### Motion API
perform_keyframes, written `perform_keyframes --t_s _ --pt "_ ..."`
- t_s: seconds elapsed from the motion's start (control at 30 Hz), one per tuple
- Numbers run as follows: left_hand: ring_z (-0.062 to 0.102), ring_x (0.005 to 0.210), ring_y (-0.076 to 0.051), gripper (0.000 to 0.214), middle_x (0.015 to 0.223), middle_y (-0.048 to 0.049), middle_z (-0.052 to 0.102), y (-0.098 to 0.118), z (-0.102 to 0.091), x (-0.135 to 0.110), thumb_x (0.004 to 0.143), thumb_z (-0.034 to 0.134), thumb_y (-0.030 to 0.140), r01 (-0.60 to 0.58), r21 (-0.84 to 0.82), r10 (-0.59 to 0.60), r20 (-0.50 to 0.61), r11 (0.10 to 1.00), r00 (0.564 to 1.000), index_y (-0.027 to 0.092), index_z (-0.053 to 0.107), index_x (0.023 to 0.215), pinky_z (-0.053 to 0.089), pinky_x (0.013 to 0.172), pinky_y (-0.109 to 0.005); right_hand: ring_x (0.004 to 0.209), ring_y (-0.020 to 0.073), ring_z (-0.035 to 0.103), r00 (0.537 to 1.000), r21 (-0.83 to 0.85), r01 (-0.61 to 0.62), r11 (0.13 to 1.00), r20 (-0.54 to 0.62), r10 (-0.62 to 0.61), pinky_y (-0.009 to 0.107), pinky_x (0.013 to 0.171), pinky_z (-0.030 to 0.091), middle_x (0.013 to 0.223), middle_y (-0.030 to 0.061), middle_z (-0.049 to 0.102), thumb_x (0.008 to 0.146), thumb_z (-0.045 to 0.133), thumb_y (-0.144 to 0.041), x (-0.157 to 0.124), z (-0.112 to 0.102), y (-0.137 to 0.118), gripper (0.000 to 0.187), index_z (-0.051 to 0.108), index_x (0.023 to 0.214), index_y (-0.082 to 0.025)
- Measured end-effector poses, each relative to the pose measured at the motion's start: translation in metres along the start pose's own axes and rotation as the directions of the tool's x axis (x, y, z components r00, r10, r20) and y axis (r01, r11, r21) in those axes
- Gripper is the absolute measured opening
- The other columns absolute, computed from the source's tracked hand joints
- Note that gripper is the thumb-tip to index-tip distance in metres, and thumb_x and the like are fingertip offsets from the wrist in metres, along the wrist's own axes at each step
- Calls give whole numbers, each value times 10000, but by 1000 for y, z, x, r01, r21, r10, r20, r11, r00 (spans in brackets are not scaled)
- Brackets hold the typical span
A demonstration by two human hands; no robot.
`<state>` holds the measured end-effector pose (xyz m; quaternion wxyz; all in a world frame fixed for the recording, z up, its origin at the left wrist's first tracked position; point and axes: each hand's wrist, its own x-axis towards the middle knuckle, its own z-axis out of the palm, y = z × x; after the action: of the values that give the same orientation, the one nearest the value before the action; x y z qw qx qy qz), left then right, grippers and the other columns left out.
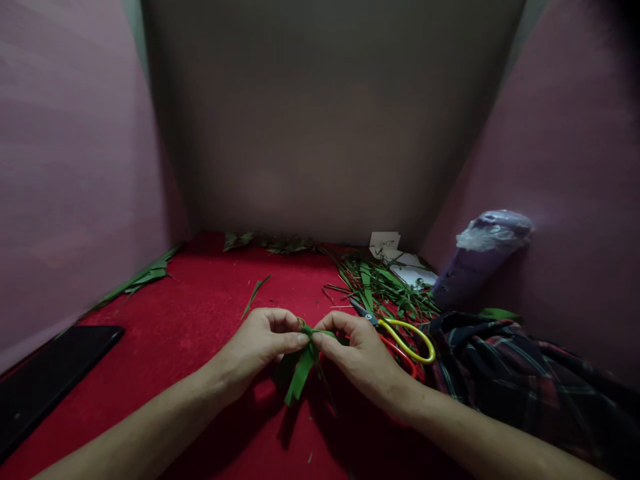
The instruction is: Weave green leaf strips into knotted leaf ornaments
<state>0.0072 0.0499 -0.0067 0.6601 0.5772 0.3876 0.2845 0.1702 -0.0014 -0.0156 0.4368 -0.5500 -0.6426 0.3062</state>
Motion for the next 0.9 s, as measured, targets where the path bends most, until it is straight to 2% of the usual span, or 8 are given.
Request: perform_keyframes --t_s 0.4,0.5,0.63,0.77,0.9 --pt "534 527 -104 225 606 6 629 -2 1 1 552 768 246 -16 -26 16 -3 1000 1000 132 631 689 377 541 -226 593 109 498 999 42 -43 998 -6 43 227 564 401 609 -21 562 753 546 -183 0 2 1 106 596 662 -160" --pt "487 498 -86 216 576 25 587 0 3 -1 623 739 314 -23 -5 23 16 1000 1000 140 617 665 352 514 -213 579 107 485 997 66 -74 995 -19 75 222 546 390 596 -25 540 743 545 -188 0 3 1 101 583 655 -158" --pt "358 422 -58 310 486 66 463 2 5 -2 741 635 423 -4 -1 4 21 1000 1000 155 563 604 261 435 -194 560 100 457 996 73 -90 993 -11 91 214 528 372 582 -35 514 744 535 -191 -1 3 -1 114 573 643 -158" --pt "339 420 -59 309 479 73 432 0 5 -1 716 661 426 8 8 -8 2 1000 1000 157 557 606 244 423 -195 555 101 456 997 39 -83 996 -8 83 207 517 364 583 -35 515 747 530 -192 -2 4 -1 107 585 662 -158" --pt "343 407 -65 355 474 67 441 -2 4 0 734 619 486 13 -4 -13 12 1000 1000 165 552 596 235 415 -205 563 102 461 999 -10 -43 999 -13 43 208 529 363 593 -36 526 759 519 -180 -4 5 0 113 585 669 -166"
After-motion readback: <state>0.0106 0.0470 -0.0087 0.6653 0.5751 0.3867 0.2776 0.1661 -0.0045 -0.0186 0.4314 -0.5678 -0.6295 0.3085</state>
